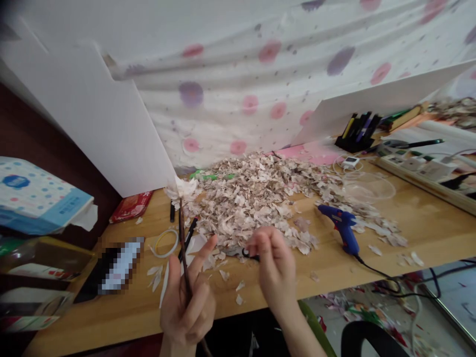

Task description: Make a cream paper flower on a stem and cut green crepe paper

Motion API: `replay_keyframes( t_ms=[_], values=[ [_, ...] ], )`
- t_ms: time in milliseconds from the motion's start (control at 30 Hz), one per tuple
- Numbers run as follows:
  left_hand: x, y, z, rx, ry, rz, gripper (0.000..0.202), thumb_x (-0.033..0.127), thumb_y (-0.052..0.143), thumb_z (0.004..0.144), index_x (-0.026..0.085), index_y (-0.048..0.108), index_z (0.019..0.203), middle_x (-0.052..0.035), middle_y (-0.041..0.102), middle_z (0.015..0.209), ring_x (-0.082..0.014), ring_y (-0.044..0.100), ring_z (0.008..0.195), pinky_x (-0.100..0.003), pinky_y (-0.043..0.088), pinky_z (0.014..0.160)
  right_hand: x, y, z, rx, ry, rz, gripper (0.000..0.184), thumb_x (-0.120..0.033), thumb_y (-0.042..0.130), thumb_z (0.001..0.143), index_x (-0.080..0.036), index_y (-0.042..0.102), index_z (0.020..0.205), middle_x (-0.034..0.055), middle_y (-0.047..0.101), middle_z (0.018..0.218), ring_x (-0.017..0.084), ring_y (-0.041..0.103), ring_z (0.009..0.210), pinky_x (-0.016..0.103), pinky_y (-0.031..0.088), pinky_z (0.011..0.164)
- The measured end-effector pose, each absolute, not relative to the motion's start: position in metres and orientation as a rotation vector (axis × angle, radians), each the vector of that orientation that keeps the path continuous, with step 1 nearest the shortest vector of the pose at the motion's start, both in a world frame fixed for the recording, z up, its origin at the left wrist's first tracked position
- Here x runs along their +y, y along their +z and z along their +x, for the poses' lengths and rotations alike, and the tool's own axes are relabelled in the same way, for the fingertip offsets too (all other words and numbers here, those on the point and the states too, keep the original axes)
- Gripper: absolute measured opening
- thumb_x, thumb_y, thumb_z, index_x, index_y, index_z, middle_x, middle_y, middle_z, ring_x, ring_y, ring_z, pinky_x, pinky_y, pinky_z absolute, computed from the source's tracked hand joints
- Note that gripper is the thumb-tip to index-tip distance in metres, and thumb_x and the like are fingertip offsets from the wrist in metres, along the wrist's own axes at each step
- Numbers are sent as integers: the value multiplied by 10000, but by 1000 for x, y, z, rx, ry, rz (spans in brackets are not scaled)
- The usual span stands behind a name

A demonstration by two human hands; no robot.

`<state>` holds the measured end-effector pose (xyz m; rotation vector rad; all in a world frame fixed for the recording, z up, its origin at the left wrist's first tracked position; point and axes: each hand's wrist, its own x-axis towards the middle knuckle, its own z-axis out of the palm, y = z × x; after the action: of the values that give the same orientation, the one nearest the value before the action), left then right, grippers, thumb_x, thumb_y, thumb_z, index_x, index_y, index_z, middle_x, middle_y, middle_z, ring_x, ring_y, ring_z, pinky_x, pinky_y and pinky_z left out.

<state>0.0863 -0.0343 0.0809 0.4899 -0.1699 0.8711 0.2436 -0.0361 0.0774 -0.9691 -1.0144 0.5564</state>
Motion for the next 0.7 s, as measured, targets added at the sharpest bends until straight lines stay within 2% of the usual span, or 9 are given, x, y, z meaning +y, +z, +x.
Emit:
replay_keyframes(
  t_ms=[67,133,200,267,333,433,500,600,700],
  values=[
    [-33,82,85,-87,877,559,795,563,-13,977,150,445,1479,62,444,423,-49,170,229,-117,238,258,-36,77,259,-885,611,-951,313,-384,523,1016,-227,575,751,-36,519,651,124,533,630,220,456,637],
    [-32,80,85,-16,871,598,731,559,57,993,187,474,1465,39,517,449,-48,202,251,-113,252,279,-39,82,269,-945,728,-1001,303,-458,557,985,-225,650,816,-18,589,684,130,570,628,220,484,609],
    [-31,77,85,39,830,615,683,583,145,995,215,487,1457,17,581,472,-48,256,265,-107,249,282,-43,91,268,-1163,912,-1062,354,-525,565,956,-210,724,924,35,690,807,160,633,705,230,512,602],
    [-32,75,87,81,784,616,672,631,224,974,244,503,1447,-12,652,532,-47,324,280,-102,246,275,-48,101,256,-1352,1124,-1068,356,-514,602,930,-194,749,982,61,730,889,189,666,775,239,523,613],
    [-34,72,88,143,775,630,681,686,290,936,277,536,1422,-28,691,595,-40,368,302,-94,243,277,-52,108,241,-1408,1328,-1055,285,-441,628,921,-183,746,900,35,725,788,171,674,684,220,503,560],
    [-37,66,89,287,803,701,693,708,339,912,289,519,1433,-10,657,563,-38,386,331,-84,235,298,-56,109,223,-1309,1543,-1047,280,-385,573,943,-188,700,791,4,692,639,153,665,502,205,469,440],
    [-39,60,88,348,809,738,716,702,328,920,265,466,1470,2,634,537,-43,377,333,-87,227,299,-56,106,221,-1282,1508,-1081,284,-354,563,944,-193,700,753,6,696,606,158,662,468,211,470,417],
    [-39,52,86,321,799,747,748,708,289,923,237,443,1484,13,624,525,-39,319,304,-95,183,276,-53,102,230,-1315,1229,-1155,226,-301,652,885,-193,754,714,22,736,644,168,687,560,220,519,515],
    [-37,51,85,255,783,740,728,695,272,935,246,445,1481,21,623,517,-37,283,286,-100,149,267,-50,101,246,-1213,999,-1206,126,-321,761,802,-219,796,735,26,772,694,177,704,620,219,541,560]
  ],
)
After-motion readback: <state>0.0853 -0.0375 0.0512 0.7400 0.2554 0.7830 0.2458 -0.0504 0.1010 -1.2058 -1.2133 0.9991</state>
